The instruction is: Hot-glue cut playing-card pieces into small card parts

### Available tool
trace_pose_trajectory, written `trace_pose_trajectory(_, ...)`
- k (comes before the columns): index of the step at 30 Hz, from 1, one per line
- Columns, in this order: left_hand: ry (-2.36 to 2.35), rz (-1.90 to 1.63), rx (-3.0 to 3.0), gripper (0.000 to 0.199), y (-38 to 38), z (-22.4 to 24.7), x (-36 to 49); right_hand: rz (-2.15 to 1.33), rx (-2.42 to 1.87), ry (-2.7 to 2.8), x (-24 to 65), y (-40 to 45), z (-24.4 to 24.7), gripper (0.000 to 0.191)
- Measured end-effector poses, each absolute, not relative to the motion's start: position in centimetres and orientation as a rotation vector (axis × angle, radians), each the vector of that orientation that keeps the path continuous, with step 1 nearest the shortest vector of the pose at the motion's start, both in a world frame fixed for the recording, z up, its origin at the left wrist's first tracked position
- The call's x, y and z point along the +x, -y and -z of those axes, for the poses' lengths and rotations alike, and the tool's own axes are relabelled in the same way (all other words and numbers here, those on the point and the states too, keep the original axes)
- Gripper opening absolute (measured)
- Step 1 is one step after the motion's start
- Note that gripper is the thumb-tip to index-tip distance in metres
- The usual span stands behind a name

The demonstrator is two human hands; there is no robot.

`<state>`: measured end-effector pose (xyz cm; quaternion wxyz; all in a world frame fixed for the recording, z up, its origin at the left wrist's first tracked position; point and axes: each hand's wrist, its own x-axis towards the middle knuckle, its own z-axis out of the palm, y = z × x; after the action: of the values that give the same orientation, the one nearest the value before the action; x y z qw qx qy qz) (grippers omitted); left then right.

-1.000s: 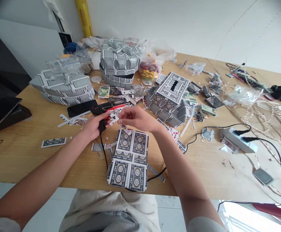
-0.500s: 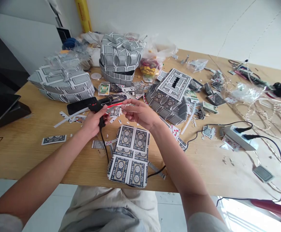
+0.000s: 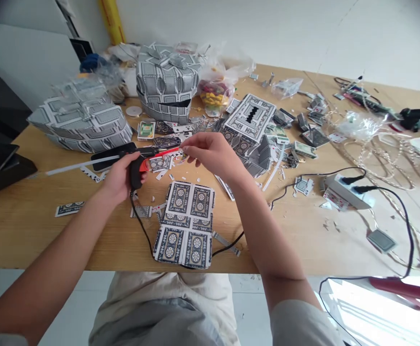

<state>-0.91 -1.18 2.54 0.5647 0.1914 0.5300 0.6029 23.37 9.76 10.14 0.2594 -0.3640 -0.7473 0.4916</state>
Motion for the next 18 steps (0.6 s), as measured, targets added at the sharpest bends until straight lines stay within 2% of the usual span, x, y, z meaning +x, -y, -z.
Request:
trace_pose_trajectory(4,-1.310,-1.478,0.442,0.031,4.1,-4.8,-0.9,-0.856,-1.200,2.426,24.1,-9.3,-10.8,0.013)
trace_pose_trajectory(7,-1.298,-1.497,0.417,0.033,7.0,-5.3,-0.1,-0.600,-1.351,2.706,24.7,-9.7,-10.3,0.019)
trace_pose_trajectory(11,-1.316,-1.504,0.313,0.037,11.2,-4.4,1.9,-0.512,-1.382,2.813,25.9,-10.0,-10.3,0.042)
trace_pose_trajectory(13,-1.370,-1.518,0.266,0.042,13.1,-3.7,2.8,-0.495,-1.298,2.765,26.9,-9.4,-11.2,0.048)
trace_pose_trajectory(15,-1.421,-1.536,0.229,0.050,14.6,-3.2,3.5,-0.500,-1.178,2.709,28.5,-8.1,-12.0,0.045)
trace_pose_trajectory(18,-1.497,-1.567,0.204,0.061,16.1,-2.7,3.9,-0.574,-1.104,2.668,31.5,-4.7,-12.1,0.028)
